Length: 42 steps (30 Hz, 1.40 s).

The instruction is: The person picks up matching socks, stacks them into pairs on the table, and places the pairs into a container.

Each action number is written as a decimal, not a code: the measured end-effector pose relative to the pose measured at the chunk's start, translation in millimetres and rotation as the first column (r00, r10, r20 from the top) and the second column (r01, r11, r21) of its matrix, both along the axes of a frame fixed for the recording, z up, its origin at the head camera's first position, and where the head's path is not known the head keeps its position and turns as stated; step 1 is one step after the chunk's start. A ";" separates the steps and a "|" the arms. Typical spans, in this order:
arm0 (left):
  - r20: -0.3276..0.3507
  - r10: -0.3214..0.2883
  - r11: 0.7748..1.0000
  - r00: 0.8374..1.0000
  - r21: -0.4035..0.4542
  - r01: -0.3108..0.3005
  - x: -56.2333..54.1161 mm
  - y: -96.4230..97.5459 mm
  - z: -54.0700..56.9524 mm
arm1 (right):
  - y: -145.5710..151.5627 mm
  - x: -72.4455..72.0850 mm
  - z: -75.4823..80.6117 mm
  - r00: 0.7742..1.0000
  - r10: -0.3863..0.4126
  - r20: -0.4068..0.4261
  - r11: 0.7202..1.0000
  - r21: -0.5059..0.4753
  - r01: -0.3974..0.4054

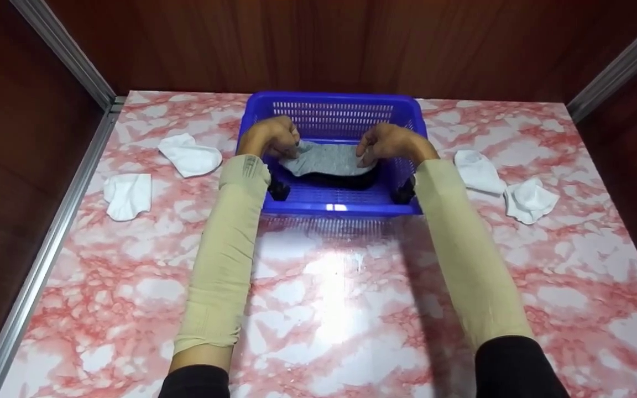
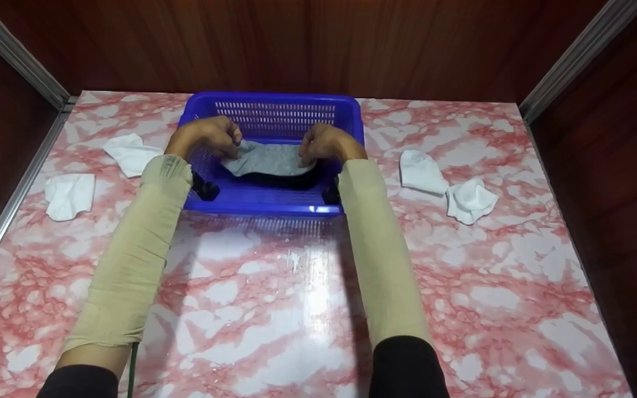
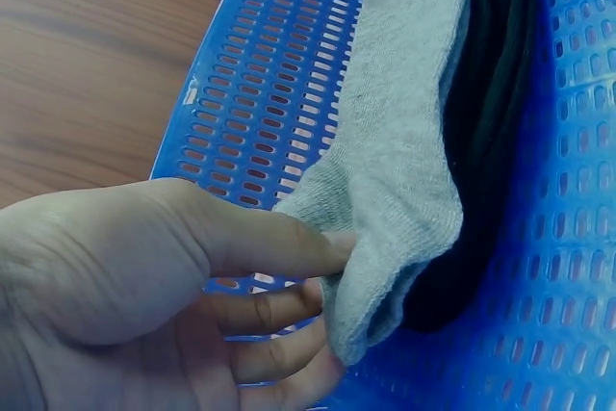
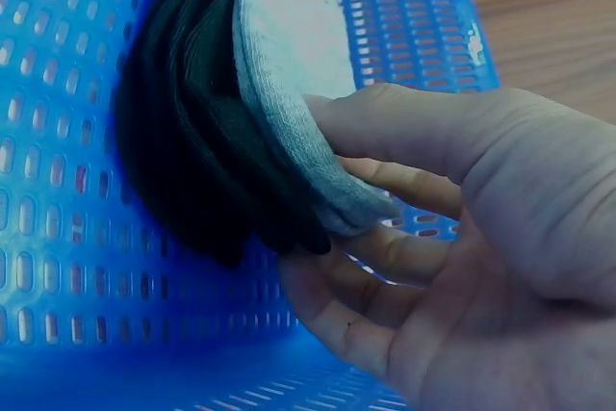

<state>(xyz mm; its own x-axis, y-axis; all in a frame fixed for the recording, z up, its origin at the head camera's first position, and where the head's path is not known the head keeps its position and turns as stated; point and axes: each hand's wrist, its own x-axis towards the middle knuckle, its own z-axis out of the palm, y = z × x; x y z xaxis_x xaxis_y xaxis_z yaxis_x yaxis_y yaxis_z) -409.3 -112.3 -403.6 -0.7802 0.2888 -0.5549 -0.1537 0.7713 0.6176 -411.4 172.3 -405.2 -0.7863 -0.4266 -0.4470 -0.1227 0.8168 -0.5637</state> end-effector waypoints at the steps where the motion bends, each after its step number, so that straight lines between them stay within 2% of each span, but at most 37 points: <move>1: -0.001 0.000 1.000 1.000 -0.008 0.000 0.3 -0.3 0.6 | 0.3 0.1 0.3 1.000 -0.002 -0.003 1.000 -0.010 0.002; 5: -0.030 -0.022 0.999 0.999 -0.038 0.021 4.3 -1.1 8.8 | 4.5 1.7 5.0 0.999 -0.010 -0.041 0.997 -0.079 0.007; 9: -0.077 -0.020 1.000 0.997 -0.018 0.019 9.6 -4.0 23.9 | 9.5 6.6 20.4 0.995 -0.003 -0.098 0.990 -0.137 -0.011; 12: -0.141 0.005 1.000 0.990 0.021 -0.002 14.2 -8.1 36.3 | 13.2 12.6 37.1 0.990 0.011 -0.139 0.989 -0.141 -0.031; 15: -0.242 0.000 1.000 0.970 0.005 0.001 17.7 -12.7 45.5 | 21.1 19.1 50.4 0.978 0.026 -0.205 0.990 -0.128 -0.053; 18: -0.357 -0.014 0.999 0.934 -0.045 -0.002 22.5 -22.0 50.9 | 28.2 25.4 57.9 0.953 0.027 -0.303 0.988 -0.137 -0.071; 20: -0.426 -0.003 0.999 0.905 -0.046 -0.018 25.6 -30.8 52.2 | 32.7 29.7 59.8 0.934 -0.008 -0.358 0.984 -0.168 -0.056; 24: -0.524 0.090 0.996 0.847 0.031 -0.087 29.7 -53.7 50.5 | 40.5 37.7 58.2 0.890 -0.107 -0.443 0.975 -0.223 0.006; 26: -0.565 0.154 0.988 0.810 0.068 -0.140 30.3 -66.5 48.1 | 43.8 40.3 55.1 0.879 -0.159 -0.449 0.968 -0.248 0.048; 29: -0.610 0.254 0.966 0.750 0.122 -0.228 32.4 -85.6 43.7 | 47.8 42.0 47.2 0.866 -0.209 -0.453 0.961 -0.259 0.097; 32: -0.638 0.344 0.935 0.689 0.166 -0.314 34.2 -104.2 36.0 | 50.1 41.7 35.3 0.841 -0.221 -0.494 0.965 -0.238 0.114; 35: -0.648 0.412 0.904 0.641 0.200 -0.379 36.9 -121.6 25.8 | 49.8 40.6 21.8 0.806 -0.204 -0.556 0.971 -0.221 0.093; 38: -0.642 0.461 0.877 0.613 0.228 -0.422 39.7 -137.5 14.4 | 48.3 40.8 10.2 0.790 -0.197 -0.581 0.974 -0.211 0.088; 40: -0.639 0.476 0.867 0.604 0.227 -0.444 41.7 -147.0 6.7 | 46.4 41.2 4.7 0.786 -0.199 -0.586 0.975 -0.200 0.097; 42: -0.631 0.483 0.860 0.607 0.211 -0.464 44.4 -155.4 -0.6 | 43.8 42.1 0.6 0.788 -0.206 -0.580 0.975 -0.191 0.114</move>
